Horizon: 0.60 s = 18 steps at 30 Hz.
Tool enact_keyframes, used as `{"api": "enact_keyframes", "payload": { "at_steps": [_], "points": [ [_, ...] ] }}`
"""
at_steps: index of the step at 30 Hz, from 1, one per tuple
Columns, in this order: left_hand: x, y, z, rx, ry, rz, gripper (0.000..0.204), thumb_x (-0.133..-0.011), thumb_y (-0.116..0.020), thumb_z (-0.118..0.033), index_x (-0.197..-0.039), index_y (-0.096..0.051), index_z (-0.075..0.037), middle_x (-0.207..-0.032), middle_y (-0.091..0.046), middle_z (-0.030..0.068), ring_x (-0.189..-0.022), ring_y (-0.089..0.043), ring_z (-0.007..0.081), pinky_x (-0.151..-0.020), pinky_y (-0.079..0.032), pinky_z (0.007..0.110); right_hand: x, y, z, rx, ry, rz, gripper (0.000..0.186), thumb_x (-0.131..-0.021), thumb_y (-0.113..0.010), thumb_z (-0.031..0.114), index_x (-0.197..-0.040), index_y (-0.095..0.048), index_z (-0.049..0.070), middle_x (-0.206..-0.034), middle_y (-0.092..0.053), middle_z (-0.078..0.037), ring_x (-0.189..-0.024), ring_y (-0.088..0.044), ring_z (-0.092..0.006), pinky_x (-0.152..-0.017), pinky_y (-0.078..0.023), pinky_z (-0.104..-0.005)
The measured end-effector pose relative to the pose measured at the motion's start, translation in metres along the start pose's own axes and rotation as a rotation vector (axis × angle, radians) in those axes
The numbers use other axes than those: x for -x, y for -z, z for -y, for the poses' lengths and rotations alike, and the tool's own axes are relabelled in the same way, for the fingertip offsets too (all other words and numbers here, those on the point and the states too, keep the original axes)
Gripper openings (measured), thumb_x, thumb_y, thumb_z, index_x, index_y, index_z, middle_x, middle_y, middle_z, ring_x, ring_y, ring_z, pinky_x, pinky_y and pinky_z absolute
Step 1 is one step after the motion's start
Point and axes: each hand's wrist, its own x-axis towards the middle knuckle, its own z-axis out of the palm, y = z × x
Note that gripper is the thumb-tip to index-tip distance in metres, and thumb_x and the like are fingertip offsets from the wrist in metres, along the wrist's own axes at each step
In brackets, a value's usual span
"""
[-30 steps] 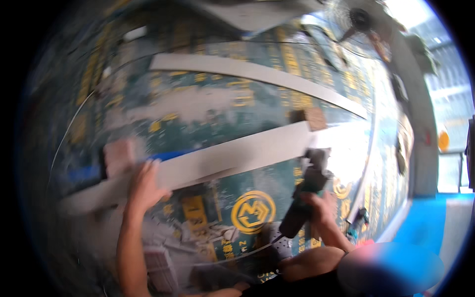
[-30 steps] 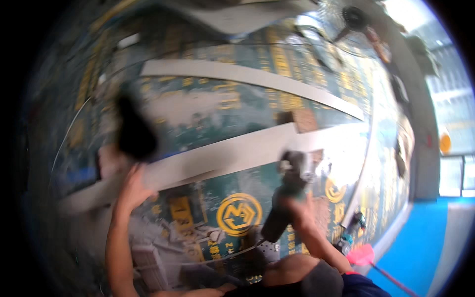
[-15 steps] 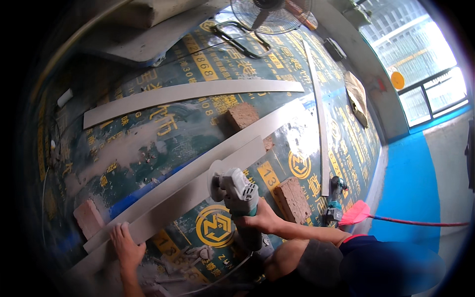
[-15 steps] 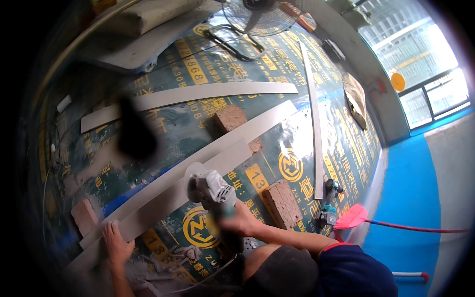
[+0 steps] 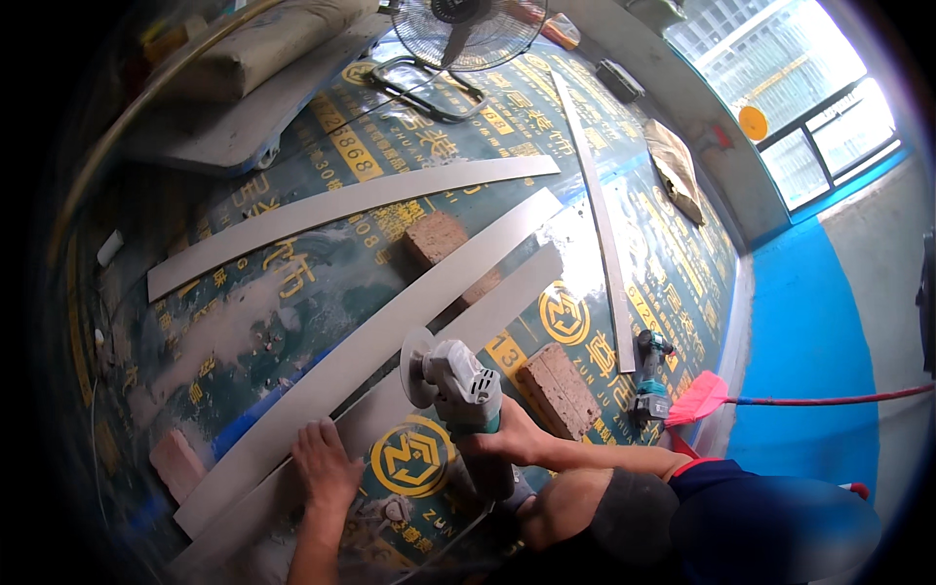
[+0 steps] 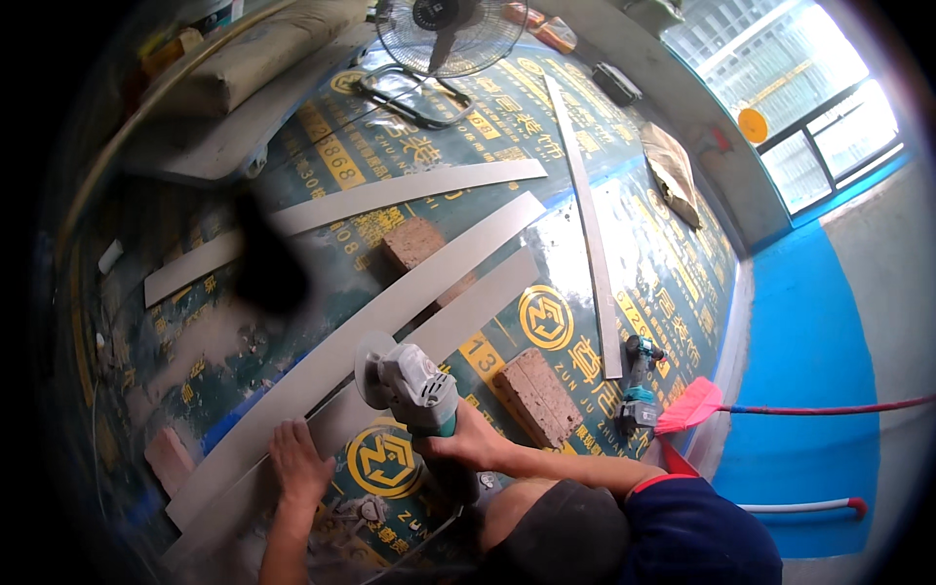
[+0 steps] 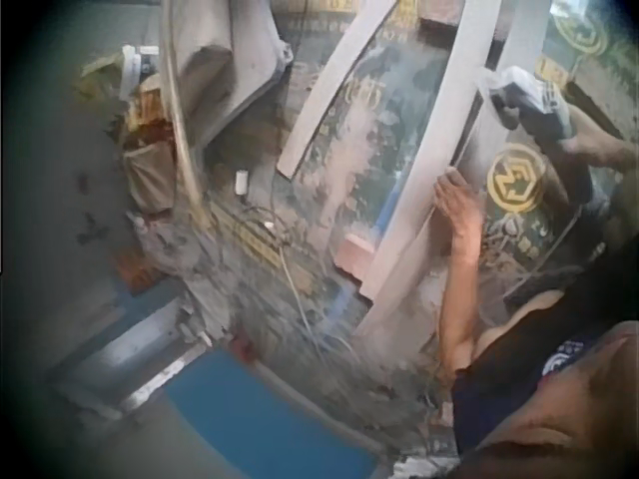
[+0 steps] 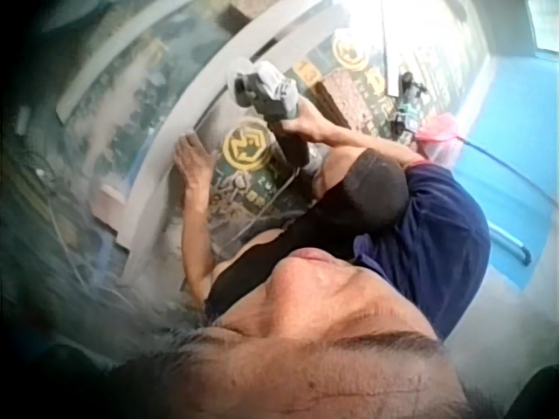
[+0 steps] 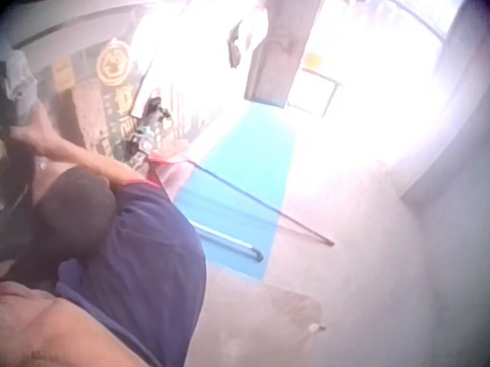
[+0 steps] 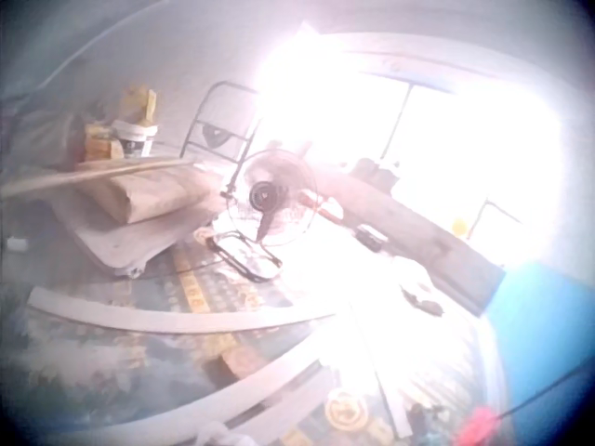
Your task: The person cuts a long white rectangular board with a circular saw and then shapes the edge of a similar piece using an angle grinder.
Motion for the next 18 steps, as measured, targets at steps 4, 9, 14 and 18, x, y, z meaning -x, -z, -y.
{"api": "enact_keyframes", "payload": {
  "at_steps": [4,9,14,18],
  "points": [
    [-0.007,-0.027,-0.014,-0.127,-0.023,-0.006,0.074,-0.059,-0.086,-0.025,-0.117,-0.047,-0.002,-0.110,-0.051,0.0155,-0.106,-0.051,0.0344,-0.087,-0.043,0.047,0.005,0.009,-0.004,-0.030,0.028,-0.048,0.063,-0.073,-0.075,0.016,-0.129,-0.053,0.000,-0.117,-0.063,-0.009,-0.110,-0.058,-0.0185,-0.099,-0.047,-0.0335],
    [-0.010,-0.039,-0.038,-0.166,-0.023,0.056,0.066,-0.063,-0.082,-0.027,-0.114,-0.048,-0.002,-0.105,-0.051,0.0135,-0.102,-0.052,0.0321,-0.083,-0.044,0.045,0.010,0.017,-0.013,-0.085,-0.060,-0.110,0.059,-0.075,-0.074,0.013,-0.128,-0.053,0.000,-0.116,-0.062,-0.008,-0.108,-0.058,-0.0172,-0.097,-0.048,-0.0326],
    [-0.017,-0.060,-0.058,-0.125,-0.071,0.062,0.068,-0.064,-0.082,-0.028,-0.116,-0.047,-0.001,-0.106,-0.052,0.0141,-0.102,-0.053,0.0314,-0.082,-0.044,0.044,0.016,0.025,-0.008,-0.021,-0.080,-0.263,0.059,-0.073,-0.078,0.018,-0.124,-0.054,0.001,-0.111,-0.063,-0.008,-0.102,-0.060,-0.0174,-0.091,-0.051,-0.0329],
    [-0.025,-0.065,-0.064,-0.123,-0.058,0.128,0.068,-0.066,-0.083,-0.027,-0.117,-0.047,-0.001,-0.109,-0.053,0.0147,-0.104,-0.053,0.0317,-0.085,-0.045,0.044,0.024,0.035,-0.009,-0.134,-0.193,-0.506,0.056,-0.070,-0.080,0.017,-0.118,-0.056,0.000,-0.102,-0.065,-0.008,-0.090,-0.063,-0.0177,-0.081,-0.053,-0.0336]
  ]
}}
